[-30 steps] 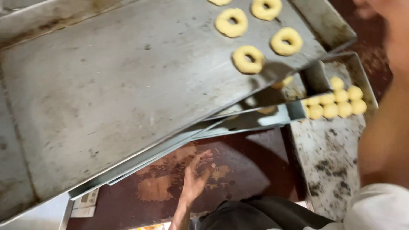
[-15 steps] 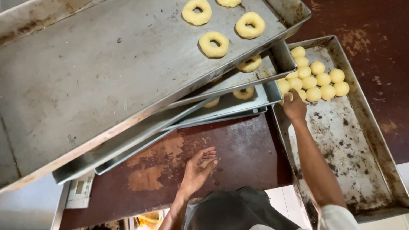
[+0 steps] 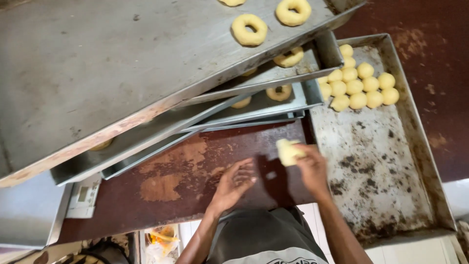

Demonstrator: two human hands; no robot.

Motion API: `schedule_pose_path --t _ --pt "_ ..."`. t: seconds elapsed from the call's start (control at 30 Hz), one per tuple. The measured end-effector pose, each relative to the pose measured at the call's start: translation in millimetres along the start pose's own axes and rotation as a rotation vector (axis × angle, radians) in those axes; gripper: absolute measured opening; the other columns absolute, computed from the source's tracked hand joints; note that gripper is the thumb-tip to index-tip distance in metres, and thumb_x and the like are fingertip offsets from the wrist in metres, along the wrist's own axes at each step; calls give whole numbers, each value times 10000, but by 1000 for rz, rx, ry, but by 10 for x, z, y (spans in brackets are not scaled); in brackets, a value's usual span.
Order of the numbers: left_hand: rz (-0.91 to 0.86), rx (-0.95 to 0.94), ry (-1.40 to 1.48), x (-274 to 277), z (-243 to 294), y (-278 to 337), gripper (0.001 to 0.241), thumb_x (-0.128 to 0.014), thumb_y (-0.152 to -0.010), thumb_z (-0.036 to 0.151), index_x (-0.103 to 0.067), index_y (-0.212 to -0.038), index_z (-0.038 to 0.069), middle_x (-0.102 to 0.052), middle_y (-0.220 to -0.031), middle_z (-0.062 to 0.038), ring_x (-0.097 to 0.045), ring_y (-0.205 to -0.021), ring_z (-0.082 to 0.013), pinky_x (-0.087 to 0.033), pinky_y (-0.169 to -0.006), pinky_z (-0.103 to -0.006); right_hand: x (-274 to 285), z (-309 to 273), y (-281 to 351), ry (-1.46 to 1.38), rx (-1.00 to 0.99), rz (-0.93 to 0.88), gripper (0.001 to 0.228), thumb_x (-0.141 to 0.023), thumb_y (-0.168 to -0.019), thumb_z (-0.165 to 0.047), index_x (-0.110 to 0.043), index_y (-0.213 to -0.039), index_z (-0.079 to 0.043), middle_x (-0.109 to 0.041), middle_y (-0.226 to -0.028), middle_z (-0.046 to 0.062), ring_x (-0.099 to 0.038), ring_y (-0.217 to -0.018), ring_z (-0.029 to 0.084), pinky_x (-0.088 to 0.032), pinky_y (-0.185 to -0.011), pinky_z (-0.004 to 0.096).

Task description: Shaping dough balls into rings and placing them on baking trays.

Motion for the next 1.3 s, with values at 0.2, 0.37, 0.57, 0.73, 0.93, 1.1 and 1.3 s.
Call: schedule_pose_path --t 0.2,0.37,0.57,0.73,0.93,1.1,1.3 --pt "-43 -463 -88 -412 188 -253 538 -834 -810 -13 -654 -1317 -6 -681 -1205 -157 -643 -1185 -256 -515 -1005 -372 -405 -395 261 -219 33 -129 700 -777 -748 63 -596 -1420 -12 -625 -1190 121 -638 -1019 182 -564 -902 331" --pt "-65 -438 -121 -520 394 -247 723 -809 -821 -24 -504 -1475 15 -688 -1160 -174 -637 -1136 -263 -507 -1019 -394 -284 -414 353 -33 24 1 513 -923 -681 -56 -773 -1172 -64 -780 -936 106 -695 -896 140 -550 -845 332" --pt "-49 -267 -71 -488 304 -285 1008 -794 -821 -14 -181 -1620 19 -740 -958 -239 -717 -852 -267 -636 -752 -338 -285 -396 439 -62 60 78 841 -879 -689 -13 -546 -1461 -36 -787 -919 170 -727 -944 200 -549 -921 361" --pt "20 -270 -373 -490 554 -152 1008 -787 -850 100 -154 -1629 5 -752 -965 -268 -752 -923 -411 -585 -819 -565 -405 -483 440 -17 188 89 899 -840 -667 47 -475 -1488 54 -782 -902 191 -758 -966 276 -569 -919 413" --pt "97 -232 -611 -402 615 -120 913 -752 -754 156 -353 -1574 100 -777 -907 -158 -764 -814 -381 -578 -691 -485 -466 -101 384 -354 124 12 749 -654 -647 138 -588 -1380 -1 -653 -743 76 -634 -712 143 -541 -634 255" --pt "-64 -238 -79 -327 603 -127 733 -541 -874 -35 -301 -1558 79 -739 -776 -95 -699 -747 -202 -571 -728 -298 -531 -463 322 -516 -56 -252 662 -753 -629 105 -626 -1277 58 -611 -806 86 -696 -706 189 -583 -657 287" --pt "-99 -161 -427 -207 457 -43 184 -736 -797 152 -766 -979 146 -706 -733 -35 -669 -761 -140 -531 -679 -300 -412 -339 184 -278 -114 -284 415 -797 -609 103 -755 -1014 22 -709 -772 122 -688 -688 174 -550 -600 278"
Point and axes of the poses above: each hand's wrist, its own y-axis away from the middle knuckle, its own x-axis out of the back of the hand, z = x × y, the point moved 2 cm from there along -y, towards the middle knuckle
